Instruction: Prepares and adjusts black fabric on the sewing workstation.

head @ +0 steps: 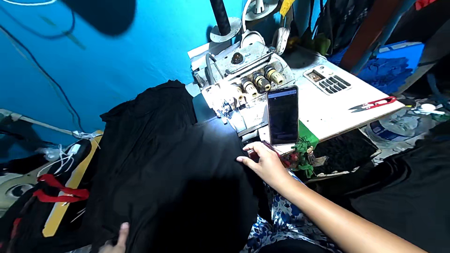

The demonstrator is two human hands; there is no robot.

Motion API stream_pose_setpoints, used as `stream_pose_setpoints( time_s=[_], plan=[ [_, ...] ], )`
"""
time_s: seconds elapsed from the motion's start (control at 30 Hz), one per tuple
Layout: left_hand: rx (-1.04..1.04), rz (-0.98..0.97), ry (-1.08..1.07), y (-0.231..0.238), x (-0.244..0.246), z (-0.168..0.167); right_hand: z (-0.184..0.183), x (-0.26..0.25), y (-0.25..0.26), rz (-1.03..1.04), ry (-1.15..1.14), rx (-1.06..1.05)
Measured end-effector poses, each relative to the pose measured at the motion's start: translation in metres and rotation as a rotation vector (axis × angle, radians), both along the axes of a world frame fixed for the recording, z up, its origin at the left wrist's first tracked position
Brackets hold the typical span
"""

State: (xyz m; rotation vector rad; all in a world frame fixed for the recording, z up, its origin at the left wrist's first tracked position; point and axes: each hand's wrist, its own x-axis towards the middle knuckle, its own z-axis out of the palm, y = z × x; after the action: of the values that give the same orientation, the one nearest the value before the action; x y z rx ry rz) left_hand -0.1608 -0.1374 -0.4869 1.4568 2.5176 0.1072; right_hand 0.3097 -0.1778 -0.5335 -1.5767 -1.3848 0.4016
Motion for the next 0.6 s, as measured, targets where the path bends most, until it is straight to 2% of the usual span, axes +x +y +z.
stream_pose_setpoints(
  time_s=[0.03, 0.1, 0.2, 0.23, 0.33, 0.43, 0.53, 0.6],
  plan=[
    [-0.018, -0.106, -0.067, -0.006, 0.001, 0.001, 0.002, -0.001, 0.001, 0.015, -0.001, -0.030],
    [0.158, -0.227, -0.298, -0.019, 0.012, 0.008, 0.003, -0.001, 0.000, 0.032, 0.016, -0.073],
    [0.565, -0.062, -0.873, -0.030, 0.040, 0.016, 0.004, 0.004, -0.004, 0.047, 0.182, -0.175],
    [0.631, 0.005, -0.969, -0.034, 0.056, 0.016, 0.006, 0.007, -0.005, 0.059, 0.261, -0.227],
    [0.414, 0.071, -0.935, -0.043, 0.097, 0.006, 0.008, 0.013, -0.009, 0.096, 0.402, -0.275],
    [0.209, 0.076, -0.869, -0.034, 0.102, 0.005, 0.008, 0.012, -0.008, 0.078, 0.428, -0.269],
    [0.270, 0.166, -0.734, -0.029, 0.105, 0.002, 0.009, 0.010, -0.008, 0.082, 0.467, -0.277],
    [0.371, 0.199, -0.765, -0.030, 0.116, -0.001, 0.011, 0.010, -0.008, 0.123, 0.471, -0.319]
  ],
)
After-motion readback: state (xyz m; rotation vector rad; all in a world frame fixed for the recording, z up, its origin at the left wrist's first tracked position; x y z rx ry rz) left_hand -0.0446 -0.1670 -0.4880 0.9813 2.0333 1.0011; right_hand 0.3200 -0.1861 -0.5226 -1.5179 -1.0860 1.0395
